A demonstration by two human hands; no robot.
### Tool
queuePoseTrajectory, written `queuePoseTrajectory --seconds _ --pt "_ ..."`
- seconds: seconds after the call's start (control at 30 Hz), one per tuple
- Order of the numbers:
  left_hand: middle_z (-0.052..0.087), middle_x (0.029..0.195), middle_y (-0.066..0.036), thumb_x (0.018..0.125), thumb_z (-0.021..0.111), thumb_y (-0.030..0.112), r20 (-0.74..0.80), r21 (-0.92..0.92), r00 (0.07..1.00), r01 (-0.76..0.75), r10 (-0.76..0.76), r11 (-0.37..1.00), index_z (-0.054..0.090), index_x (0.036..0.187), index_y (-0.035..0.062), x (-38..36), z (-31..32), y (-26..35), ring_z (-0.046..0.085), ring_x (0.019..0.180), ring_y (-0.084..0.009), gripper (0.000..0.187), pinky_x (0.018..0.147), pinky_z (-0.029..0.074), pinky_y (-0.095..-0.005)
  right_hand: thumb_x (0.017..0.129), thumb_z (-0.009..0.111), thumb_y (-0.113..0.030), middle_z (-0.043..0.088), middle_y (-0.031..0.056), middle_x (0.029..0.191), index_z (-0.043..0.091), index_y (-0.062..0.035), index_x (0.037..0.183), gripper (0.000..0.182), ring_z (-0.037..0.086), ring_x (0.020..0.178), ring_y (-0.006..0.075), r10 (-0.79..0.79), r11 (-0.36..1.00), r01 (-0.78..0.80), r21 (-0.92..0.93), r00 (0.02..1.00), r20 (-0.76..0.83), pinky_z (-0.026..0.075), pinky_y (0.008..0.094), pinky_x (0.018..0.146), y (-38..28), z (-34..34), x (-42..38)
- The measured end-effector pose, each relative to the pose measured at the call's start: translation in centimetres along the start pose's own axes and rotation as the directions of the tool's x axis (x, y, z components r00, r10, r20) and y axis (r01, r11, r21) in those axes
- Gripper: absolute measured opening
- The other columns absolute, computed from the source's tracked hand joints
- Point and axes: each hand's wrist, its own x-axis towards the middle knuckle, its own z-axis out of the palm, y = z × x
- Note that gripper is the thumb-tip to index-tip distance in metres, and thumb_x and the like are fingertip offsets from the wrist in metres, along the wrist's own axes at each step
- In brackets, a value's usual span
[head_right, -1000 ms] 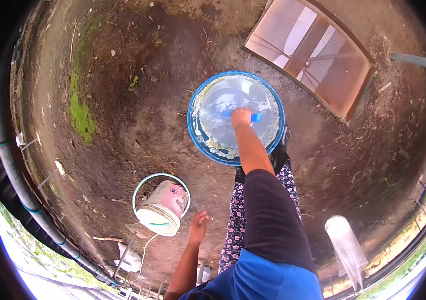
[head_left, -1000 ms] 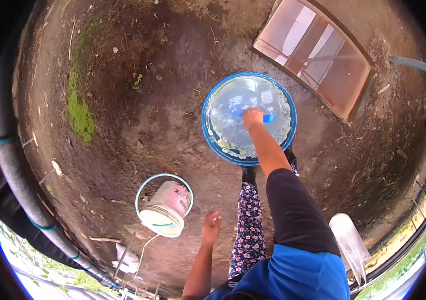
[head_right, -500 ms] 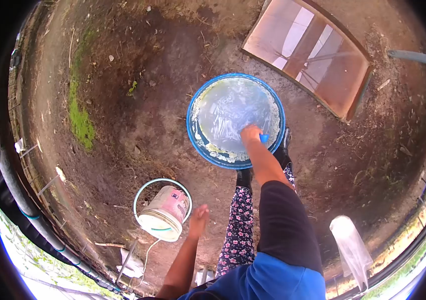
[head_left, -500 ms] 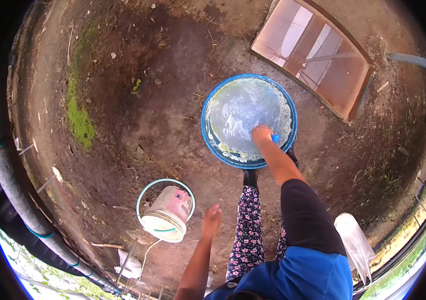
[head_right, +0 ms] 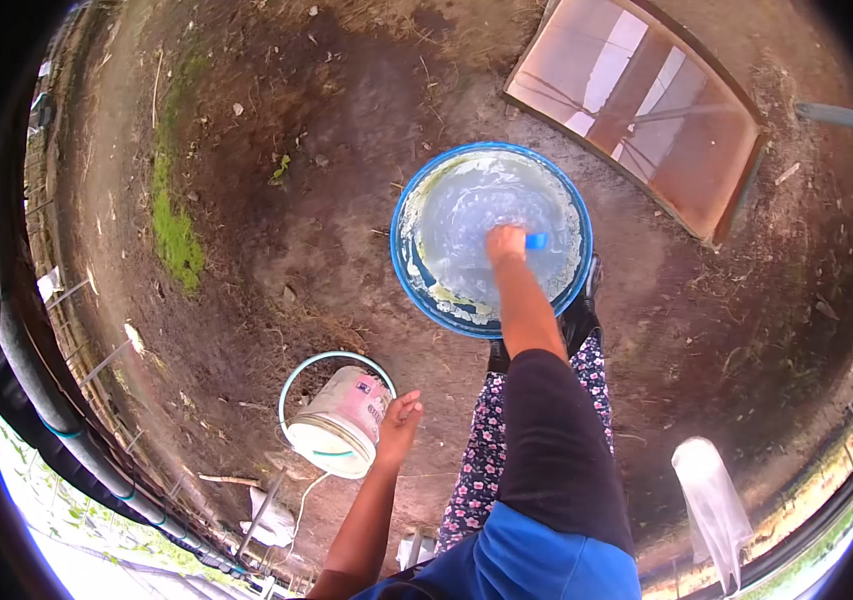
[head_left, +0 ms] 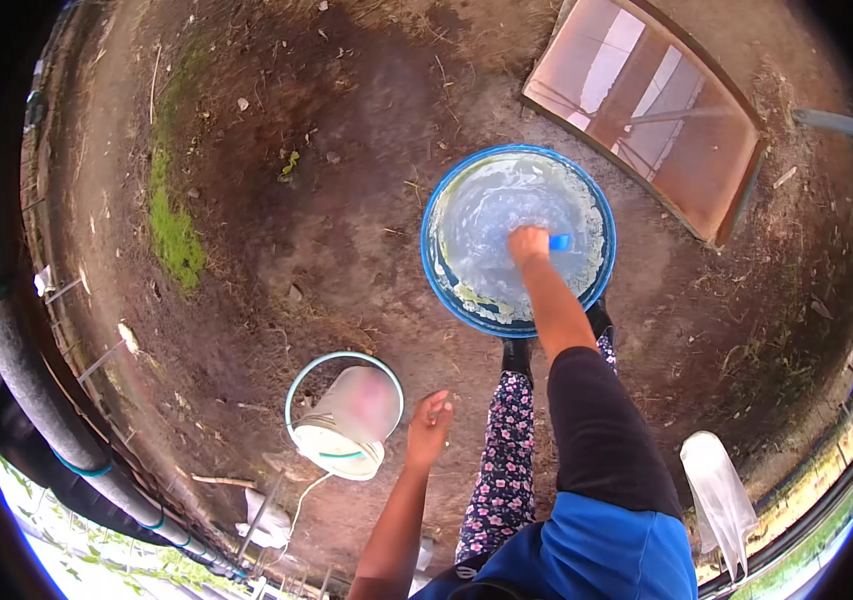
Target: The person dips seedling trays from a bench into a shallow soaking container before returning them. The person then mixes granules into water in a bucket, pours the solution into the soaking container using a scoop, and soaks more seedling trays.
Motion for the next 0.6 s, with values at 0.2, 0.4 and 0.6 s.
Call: queuePoseTrajectory --seconds 0.2,0.4,0.6 --pt "0.052 0.110 -0.007 0.082 0.054 0.022 -0.003 -0.005 0.998 0.063 -0.063 0.998 0.048 0.111 0.0020 -1.2 -0.2 -3.6 0.049 0.098 -0.0147 0.036 0.085 0.038 -0.0275 0.079 0.044 -0.017 0.061 0.0116 0.092 0.063 -0.0090 0.089 0.023 0.058 0.088 0.0281 0.203 0.936 -0.202 0.288 0.979 0.024 0.047 0.0403 0.073 3.0 0.9 -1.3" --pt "0.051 0.110 -0.009 0.082 0.054 0.022 0.031 -0.098 0.996 0.086 -0.084 0.991 0.047 0.112 0.0013 -1.4 0.9 -5.1 0.048 0.102 -0.0164 0.037 0.086 0.037 -0.0268 0.079 0.045 -0.032 0.058 0.0156 0.099 0.056 -0.0039 0.102 0.038 0.056 0.093 0.0287 0.272 0.795 -0.316 0.517 0.949 0.161 0.045 0.0376 0.078 2.7 -2.5 -3.4" --pt "0.051 0.110 -0.009 0.082 0.054 0.022 0.055 -0.106 0.997 0.064 -0.058 0.992 0.047 0.112 0.0007 -2.8 1.2 -3.0 0.048 0.102 -0.0163 0.038 0.086 0.037 -0.0269 0.075 0.049 -0.052 0.061 0.0130 0.072 0.053 -0.0057 0.107 0.056 0.060 0.057 0.0237 0.164 0.512 -0.375 0.773 0.926 0.340 0.048 0.0334 0.055 3.8 -3.4 -3.7"
